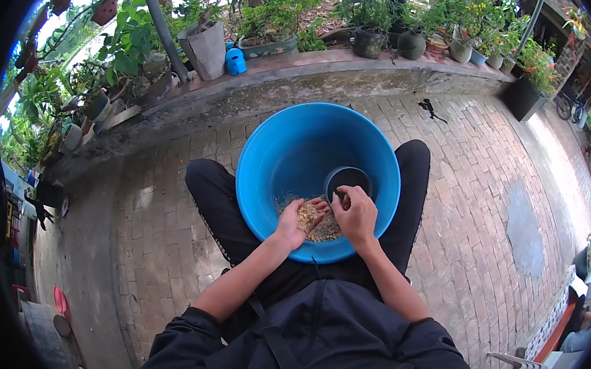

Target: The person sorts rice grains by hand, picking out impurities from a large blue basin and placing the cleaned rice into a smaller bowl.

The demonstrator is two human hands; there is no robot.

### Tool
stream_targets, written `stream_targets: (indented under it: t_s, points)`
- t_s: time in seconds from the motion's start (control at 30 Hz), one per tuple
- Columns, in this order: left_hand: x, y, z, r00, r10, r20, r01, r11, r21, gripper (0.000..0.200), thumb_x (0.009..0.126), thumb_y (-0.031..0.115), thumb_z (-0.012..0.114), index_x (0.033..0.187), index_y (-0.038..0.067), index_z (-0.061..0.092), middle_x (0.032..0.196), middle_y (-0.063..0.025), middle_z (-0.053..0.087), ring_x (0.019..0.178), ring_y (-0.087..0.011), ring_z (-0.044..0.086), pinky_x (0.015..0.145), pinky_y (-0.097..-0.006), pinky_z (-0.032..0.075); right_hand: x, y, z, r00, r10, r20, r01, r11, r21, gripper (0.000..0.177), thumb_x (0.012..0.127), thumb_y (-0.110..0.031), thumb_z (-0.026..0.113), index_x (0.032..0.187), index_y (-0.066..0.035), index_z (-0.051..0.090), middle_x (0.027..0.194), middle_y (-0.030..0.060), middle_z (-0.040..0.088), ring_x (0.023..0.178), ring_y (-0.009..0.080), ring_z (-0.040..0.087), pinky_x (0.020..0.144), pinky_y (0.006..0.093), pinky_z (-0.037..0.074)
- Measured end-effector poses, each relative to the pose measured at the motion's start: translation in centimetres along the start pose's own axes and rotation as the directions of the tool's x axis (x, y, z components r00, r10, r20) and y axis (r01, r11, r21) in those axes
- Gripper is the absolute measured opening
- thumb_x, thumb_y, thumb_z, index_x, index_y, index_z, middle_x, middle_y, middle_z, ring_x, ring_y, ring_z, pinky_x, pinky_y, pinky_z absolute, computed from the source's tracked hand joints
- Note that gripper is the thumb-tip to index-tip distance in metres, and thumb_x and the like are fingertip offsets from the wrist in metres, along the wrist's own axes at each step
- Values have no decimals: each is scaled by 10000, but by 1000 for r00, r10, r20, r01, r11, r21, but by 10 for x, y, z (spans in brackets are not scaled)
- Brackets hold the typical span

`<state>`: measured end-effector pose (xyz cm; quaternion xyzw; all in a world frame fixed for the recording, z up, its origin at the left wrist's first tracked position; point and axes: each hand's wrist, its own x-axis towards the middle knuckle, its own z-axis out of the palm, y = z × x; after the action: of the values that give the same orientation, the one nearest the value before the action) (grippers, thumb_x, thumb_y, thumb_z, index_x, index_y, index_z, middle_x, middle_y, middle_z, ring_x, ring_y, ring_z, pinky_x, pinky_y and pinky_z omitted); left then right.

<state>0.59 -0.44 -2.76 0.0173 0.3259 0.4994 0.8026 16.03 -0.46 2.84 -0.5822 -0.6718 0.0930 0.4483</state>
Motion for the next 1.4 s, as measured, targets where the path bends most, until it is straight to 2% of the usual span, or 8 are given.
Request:
stream_targets:
  t_s: [0.2,0.23,0.43,0.77,0.93,1.17,1.23,1.4]
  points:
    - [0,-2,0,997,54,-55,-50,996,69,387,1004,260,339,1130,-5,591,1064,-139,670,986,-264,656,885,-399,536,-2,-12,-2,901,-373,223,352,927,131,135,764,-67,721,894,-47,688,689,56,558,593,205,587,546,317,474]
    - [-1,-2,1,996,57,-72,-52,996,74,405,998,269,329,1107,-2,609,1033,-133,677,950,-263,662,861,-390,539,-4,-11,0,889,-375,262,352,927,132,177,741,-84,700,918,-85,683,702,48,563,637,241,590,601,360,473]
    - [3,-4,-5,1000,27,-14,-26,999,30,421,990,278,326,1076,-3,628,995,-138,683,895,-273,664,849,-383,533,-4,-10,-1,805,-505,312,471,863,182,253,731,-80,702,981,-75,661,733,52,578,673,252,602,619,357,479]
    - [3,-4,-5,1000,24,7,-24,1000,7,406,994,273,332,1068,12,634,1013,-132,674,914,-256,656,839,-384,534,-7,-6,3,810,-472,348,454,880,138,244,738,-96,710,975,-71,659,788,64,606,694,258,613,633,368,487]
    - [1,-4,-4,1000,18,-11,-17,998,55,409,997,280,334,1077,25,643,1021,-107,677,942,-233,648,847,-373,523,-8,-9,3,744,-532,405,531,838,126,257,772,-181,710,992,-69,639,866,73,627,808,258,638,692,370,494]
    - [-6,-2,1,1000,10,-26,-6,992,122,426,998,297,318,1085,44,649,1063,-95,676,971,-214,641,888,-370,504,-12,-3,10,720,-540,436,562,822,90,231,760,-160,726,966,-76,664,883,73,648,805,243,637,674,366,486]
    - [-7,-3,2,1000,9,-23,-6,992,126,427,998,301,319,1082,43,649,1060,-97,676,971,-214,641,892,-371,504,-10,-2,11,701,-554,448,589,805,73,165,793,-186,681,899,-91,598,878,61,630,796,227,620,665,358,468]
    - [-3,-2,0,1000,-5,-18,7,995,104,412,996,284,323,1076,38,644,1058,-103,676,964,-223,650,899,-372,502,-6,-8,5,764,-547,342,539,832,129,154,760,-134,708,889,-76,646,803,58,623,736,228,625,634,348,473]
